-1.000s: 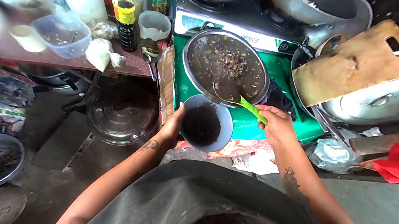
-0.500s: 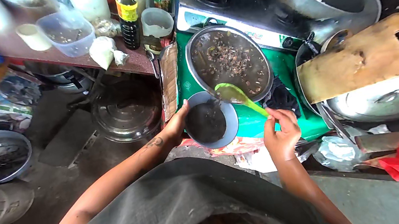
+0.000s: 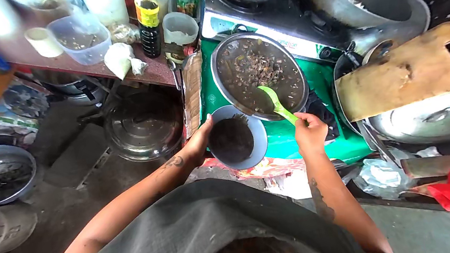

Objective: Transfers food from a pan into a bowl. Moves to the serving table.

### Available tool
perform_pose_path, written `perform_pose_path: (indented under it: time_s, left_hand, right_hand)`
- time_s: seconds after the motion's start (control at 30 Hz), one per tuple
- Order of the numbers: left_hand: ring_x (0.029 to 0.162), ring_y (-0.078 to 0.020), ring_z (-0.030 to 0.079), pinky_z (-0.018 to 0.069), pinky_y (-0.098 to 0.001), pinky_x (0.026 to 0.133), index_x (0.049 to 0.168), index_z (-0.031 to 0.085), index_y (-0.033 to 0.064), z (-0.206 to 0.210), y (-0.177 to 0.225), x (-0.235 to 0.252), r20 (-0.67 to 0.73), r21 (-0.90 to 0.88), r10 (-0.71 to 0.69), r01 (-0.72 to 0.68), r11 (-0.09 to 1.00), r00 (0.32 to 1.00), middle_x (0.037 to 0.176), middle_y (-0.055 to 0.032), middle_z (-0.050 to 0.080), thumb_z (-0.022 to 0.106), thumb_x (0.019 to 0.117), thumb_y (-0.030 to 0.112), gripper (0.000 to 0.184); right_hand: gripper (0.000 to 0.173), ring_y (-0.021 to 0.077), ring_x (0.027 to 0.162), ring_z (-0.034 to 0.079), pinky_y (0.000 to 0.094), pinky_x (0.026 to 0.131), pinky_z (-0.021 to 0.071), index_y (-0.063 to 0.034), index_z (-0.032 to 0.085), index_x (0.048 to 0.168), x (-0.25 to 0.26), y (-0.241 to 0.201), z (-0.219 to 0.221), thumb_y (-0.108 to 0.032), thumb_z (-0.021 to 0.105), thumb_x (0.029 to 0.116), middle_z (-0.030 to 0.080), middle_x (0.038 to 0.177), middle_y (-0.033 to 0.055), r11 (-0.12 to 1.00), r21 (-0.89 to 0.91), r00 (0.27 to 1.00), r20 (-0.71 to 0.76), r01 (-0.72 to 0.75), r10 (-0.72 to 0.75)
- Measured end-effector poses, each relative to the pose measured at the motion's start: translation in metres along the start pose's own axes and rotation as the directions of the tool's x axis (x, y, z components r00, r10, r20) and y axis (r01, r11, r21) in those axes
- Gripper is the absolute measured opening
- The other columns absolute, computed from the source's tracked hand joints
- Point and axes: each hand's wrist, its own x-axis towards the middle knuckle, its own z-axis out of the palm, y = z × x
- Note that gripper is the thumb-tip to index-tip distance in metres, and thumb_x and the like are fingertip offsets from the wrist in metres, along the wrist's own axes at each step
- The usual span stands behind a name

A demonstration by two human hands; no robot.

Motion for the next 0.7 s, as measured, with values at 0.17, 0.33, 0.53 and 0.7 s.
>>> perform_pose_path:
  time_s: [0.17, 0.33, 0.53, 0.7]
  left_hand:
    - [0.1, -0.0247, 0.067, 0.0569, -0.0459, 0.081, 0.136, 0.055, 0.0148, 0.006, 0.008, -0.008, -0.011, 0.014, -0.022, 0.022, 1.0, 1.0, 0.117, -0.0116, 0.066, 0.014, 0.1056, 0.065, 0.072]
    - [0.096, -0.021, 0.067, 0.0574, -0.042, 0.077, 0.131, 0.059, 0.0174, 0.001, -0.001, -0.003, -0.009, 0.045, 0.009, -0.009, 0.999, 1.0, 0.113, -0.0081, 0.068, 0.016, 0.1034, 0.07, 0.073]
    - [0.106, -0.0243, 0.066, 0.0563, -0.0485, 0.086, 0.136, 0.056, 0.0174, 0.001, -0.001, 0.007, -0.006, -0.035, -0.022, 0.022, 0.999, 1.0, 0.119, -0.0103, 0.067, 0.015, 0.1057, 0.065, 0.069]
    - [0.105, -0.0266, 0.067, 0.0568, -0.0509, 0.084, 0.138, 0.055, 0.0172, 0.002, -0.002, 0.007, 0.0, -0.055, -0.041, 0.041, 0.998, 0.999, 0.119, -0.0121, 0.067, 0.015, 0.1042, 0.068, 0.073]
  right_hand:
    - [0.017, 0.0063, 0.055, 0.05, 0.0187, 0.049, 0.043, 0.0046, 0.067, 0.114, 0.005, -0.018, -0.003, 0.003, 0.057, 0.0999, 0.059, 0.081, 0.0054, 0.85, 0.353, 0.92, 0.142, -0.392, 0.365]
    - [0.014, 0.0074, 0.053, 0.051, 0.0192, 0.048, 0.0447, 0.0037, 0.067, 0.109, 0.0, -0.027, -0.006, 0.002, 0.056, 0.1007, 0.059, 0.079, 0.0056, 0.789, 0.44, 0.902, 0.151, -0.428, 0.405]
    - [0.013, 0.0048, 0.055, 0.054, 0.0175, 0.051, 0.0468, 0.0039, 0.068, 0.103, -0.026, -0.026, -0.019, 0.004, 0.055, 0.0998, 0.064, 0.077, 0.0031, 0.834, 0.453, 0.948, 0.195, -0.316, 0.253]
    - [0.022, 0.0028, 0.076, 0.062, 0.0183, 0.069, 0.0511, 0.0056, 0.072, 0.104, -0.054, -0.007, -0.018, -0.002, 0.054, 0.0938, 0.07, 0.091, 0.0076, 0.965, 0.17, 0.971, 0.097, 0.202, -0.22]
